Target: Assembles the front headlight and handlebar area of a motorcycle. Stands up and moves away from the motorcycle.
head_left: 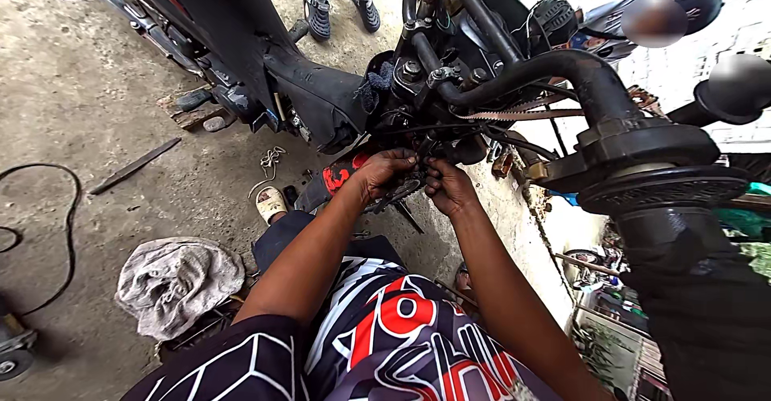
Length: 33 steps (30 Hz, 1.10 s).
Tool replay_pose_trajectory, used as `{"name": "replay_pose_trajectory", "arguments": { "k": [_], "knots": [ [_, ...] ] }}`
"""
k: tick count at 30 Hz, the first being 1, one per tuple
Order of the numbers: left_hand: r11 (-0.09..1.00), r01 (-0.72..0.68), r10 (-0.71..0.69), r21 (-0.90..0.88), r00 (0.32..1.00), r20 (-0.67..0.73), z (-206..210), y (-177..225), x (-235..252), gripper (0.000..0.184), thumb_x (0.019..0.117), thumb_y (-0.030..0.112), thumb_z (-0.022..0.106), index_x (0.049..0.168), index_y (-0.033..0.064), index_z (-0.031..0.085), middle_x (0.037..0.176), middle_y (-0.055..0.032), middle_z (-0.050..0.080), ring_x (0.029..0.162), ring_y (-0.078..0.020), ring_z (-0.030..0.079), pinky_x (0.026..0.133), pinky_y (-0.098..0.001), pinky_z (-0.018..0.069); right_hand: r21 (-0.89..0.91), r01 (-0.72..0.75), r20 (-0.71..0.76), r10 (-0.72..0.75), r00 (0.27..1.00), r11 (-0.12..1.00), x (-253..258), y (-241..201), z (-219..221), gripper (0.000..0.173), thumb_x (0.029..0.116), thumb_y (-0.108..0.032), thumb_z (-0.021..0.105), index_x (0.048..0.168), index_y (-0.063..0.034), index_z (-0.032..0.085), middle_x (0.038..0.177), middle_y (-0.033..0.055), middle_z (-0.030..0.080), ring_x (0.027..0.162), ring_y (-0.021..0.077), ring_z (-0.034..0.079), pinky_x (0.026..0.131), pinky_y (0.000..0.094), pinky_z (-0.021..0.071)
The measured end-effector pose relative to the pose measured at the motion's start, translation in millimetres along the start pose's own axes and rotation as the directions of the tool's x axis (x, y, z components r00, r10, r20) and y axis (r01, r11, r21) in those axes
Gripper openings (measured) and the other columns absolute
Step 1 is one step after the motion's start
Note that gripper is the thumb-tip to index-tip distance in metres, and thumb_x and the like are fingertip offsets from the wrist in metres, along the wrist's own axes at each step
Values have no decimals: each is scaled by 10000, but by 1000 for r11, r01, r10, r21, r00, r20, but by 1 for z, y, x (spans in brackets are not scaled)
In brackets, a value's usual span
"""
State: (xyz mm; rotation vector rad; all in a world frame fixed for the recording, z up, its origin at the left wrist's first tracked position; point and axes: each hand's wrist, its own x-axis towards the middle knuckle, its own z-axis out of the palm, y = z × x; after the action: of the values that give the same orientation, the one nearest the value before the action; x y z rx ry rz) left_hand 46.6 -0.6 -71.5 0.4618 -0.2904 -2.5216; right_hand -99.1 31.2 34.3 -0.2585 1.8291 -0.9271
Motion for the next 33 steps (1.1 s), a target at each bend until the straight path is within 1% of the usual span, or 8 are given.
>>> {"name": "replay_pose_trajectory", "arguments": {
  "k": [2, 4, 7, 11, 15, 24, 28, 33],
  "knots": [
    [998, -66, 66, -2, 998, -2, 3, 0, -2, 87, 1035, 45, 529, 1058, 58, 612, 847, -29, 641, 629, -77, 563, 571, -212, 489, -3, 10, 21, -10, 1000, 1000, 0, 1, -3, 37, 991, -127, 608, 974, -111, 637, 667, -39, 460, 450, 48, 384, 396, 184, 368],
    [997, -76, 76, 9, 997, 3, 5, 5, -4, 79, 1014, 1, 551, 1047, 49, 604, 882, -55, 670, 715, -121, 636, 672, -268, 562, -18, 19, 45, -18, 999, 1000, 2, 1, -5, 54, 1005, -133, 595, 989, -107, 640, 665, -41, 454, 452, 47, 385, 401, 181, 378],
    [996, -81, 82, 31, 996, -43, 10, 11, -4, 106, 979, -46, 590, 1054, 29, 580, 908, -83, 686, 797, -177, 695, 779, -347, 610, -39, 31, 83, -28, 996, 999, 4, 3, -11, 61, 1018, -142, 583, 1001, -111, 633, 679, -37, 461, 464, 54, 397, 418, 185, 391],
    [990, -137, 131, -18, 974, -185, 13, 10, 2, 137, 985, -19, 619, 1100, 2, 549, 943, -128, 695, 819, -219, 726, 781, -368, 631, -63, 32, 130, -24, 991, 997, 5, 6, -17, 71, 1024, -149, 575, 1045, -110, 630, 721, -20, 490, 489, 63, 421, 436, 194, 408],
    [986, -167, 160, -7, 951, -265, 16, 8, 3, 165, 991, 4, 620, 1135, -4, 539, 935, -144, 688, 786, -225, 723, 748, -358, 633, -98, 31, 97, -21, 995, 995, 5, 5, -18, 83, 1030, -158, 575, 1055, -103, 632, 706, -11, 489, 491, 76, 429, 441, 205, 411],
    [977, -215, 208, 12, 931, -301, 19, 5, 8, 149, 988, -14, 617, 1114, -10, 538, 925, -143, 676, 783, -228, 717, 757, -366, 632, -178, 10, 63, 1, 998, 984, 4, 2, -21, 96, 1038, -167, 562, 977, -121, 621, 669, -23, 472, 487, 76, 427, 443, 210, 407],
    [971, -235, 239, 46, 929, -283, 17, 2, 10, 169, 985, -10, 621, 1130, -17, 534, 951, -146, 682, 807, -235, 722, 772, -384, 635, -186, 11, 72, 3, 997, 983, 5, 2, -24, 86, 1033, -168, 568, 1024, -111, 632, 694, -18, 491, 499, 78, 442, 452, 216, 421],
    [970, -240, 243, 47, 926, -289, 17, 0, 11, 169, 982, -16, 620, 1128, -15, 535, 945, -146, 676, 812, -236, 720, 778, -391, 635, -186, 7, 73, 7, 997, 983, 5, 1, -25, 88, 1029, -175, 579, 1010, -112, 636, 686, -16, 492, 498, 79, 447, 453, 216, 425]
  ]
}}
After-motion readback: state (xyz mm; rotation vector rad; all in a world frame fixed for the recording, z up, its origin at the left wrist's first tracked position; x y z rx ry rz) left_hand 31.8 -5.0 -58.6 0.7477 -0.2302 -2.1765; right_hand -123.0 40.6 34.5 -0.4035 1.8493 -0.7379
